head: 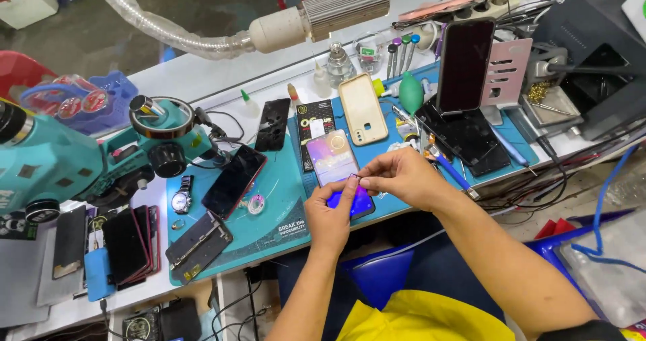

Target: Disassembling and inspecting a mobile phone at a repair station, including prying the case and checking internal components.

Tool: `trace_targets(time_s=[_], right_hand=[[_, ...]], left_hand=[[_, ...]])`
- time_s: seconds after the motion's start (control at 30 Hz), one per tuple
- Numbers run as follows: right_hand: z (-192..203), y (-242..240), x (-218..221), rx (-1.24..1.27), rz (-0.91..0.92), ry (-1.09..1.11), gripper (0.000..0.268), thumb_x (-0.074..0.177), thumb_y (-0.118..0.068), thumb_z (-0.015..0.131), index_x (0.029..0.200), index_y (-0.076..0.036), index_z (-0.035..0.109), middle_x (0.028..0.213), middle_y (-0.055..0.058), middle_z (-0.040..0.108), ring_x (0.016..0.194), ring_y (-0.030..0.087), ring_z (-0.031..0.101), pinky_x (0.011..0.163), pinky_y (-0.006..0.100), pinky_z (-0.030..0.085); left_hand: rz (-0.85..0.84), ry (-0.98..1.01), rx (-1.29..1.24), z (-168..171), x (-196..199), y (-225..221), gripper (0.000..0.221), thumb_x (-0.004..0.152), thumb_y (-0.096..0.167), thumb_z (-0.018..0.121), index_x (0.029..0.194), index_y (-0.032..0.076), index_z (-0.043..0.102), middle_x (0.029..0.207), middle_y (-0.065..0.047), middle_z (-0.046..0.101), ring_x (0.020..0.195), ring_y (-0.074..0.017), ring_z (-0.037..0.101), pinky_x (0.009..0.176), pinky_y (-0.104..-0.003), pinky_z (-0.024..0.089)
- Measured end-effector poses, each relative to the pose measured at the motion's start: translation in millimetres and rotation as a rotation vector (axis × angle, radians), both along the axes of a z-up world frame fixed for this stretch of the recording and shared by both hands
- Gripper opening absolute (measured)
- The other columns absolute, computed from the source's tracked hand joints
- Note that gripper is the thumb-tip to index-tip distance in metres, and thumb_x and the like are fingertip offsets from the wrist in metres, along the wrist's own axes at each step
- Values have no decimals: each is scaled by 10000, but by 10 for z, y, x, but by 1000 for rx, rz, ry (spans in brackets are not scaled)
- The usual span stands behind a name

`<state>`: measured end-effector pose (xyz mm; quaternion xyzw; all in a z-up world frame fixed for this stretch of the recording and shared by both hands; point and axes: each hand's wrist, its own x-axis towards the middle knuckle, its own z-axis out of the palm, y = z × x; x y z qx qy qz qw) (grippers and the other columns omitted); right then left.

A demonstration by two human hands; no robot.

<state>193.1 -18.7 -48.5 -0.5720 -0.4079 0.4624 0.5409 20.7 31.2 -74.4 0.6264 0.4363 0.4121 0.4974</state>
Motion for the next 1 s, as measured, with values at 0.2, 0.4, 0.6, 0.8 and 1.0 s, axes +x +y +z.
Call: trace_targets(time_s=[0.2,0.4,0.6,0.8,1.0], right_hand=[[-116,36,-17,65,-27,95,223,797,85,810,1017,99,771,790,192,766,689,211,766,689,351,662],[-129,69,38,53,-4,141,191,783,138,791,971,132,759,753,230,759,668,253,777,643,364,675],[-26,29,62,38,-15,231,174,799,127,773,971,141,751,754,245,758,661,290,780,623,378,680],[-193,78,113,48,-19,300,179,767,162,784,940,147,741,729,251,745,670,312,780,626,403,683],[-240,94,120,45,-38,344,196,745,177,799,928,139,739,719,241,739,665,315,778,621,400,683]], left_hand=[[92,-9,78,75,-1,-29,154,846,327,848,869,174,852,752,-72,633,707,-131,599,700,-299,508],[85,-26,86,96,18,-36,151,857,288,835,864,137,840,743,-113,618,690,-143,590,660,-304,495],[91,-27,91,86,52,-15,165,861,292,830,863,127,836,724,-113,603,681,-141,580,646,-305,491],[88,-55,107,140,78,-13,142,859,269,830,838,128,832,744,-112,621,676,-136,584,643,-302,492],[91,-44,126,121,91,-11,153,857,281,830,842,129,827,755,-123,630,693,-151,616,652,-313,499]])
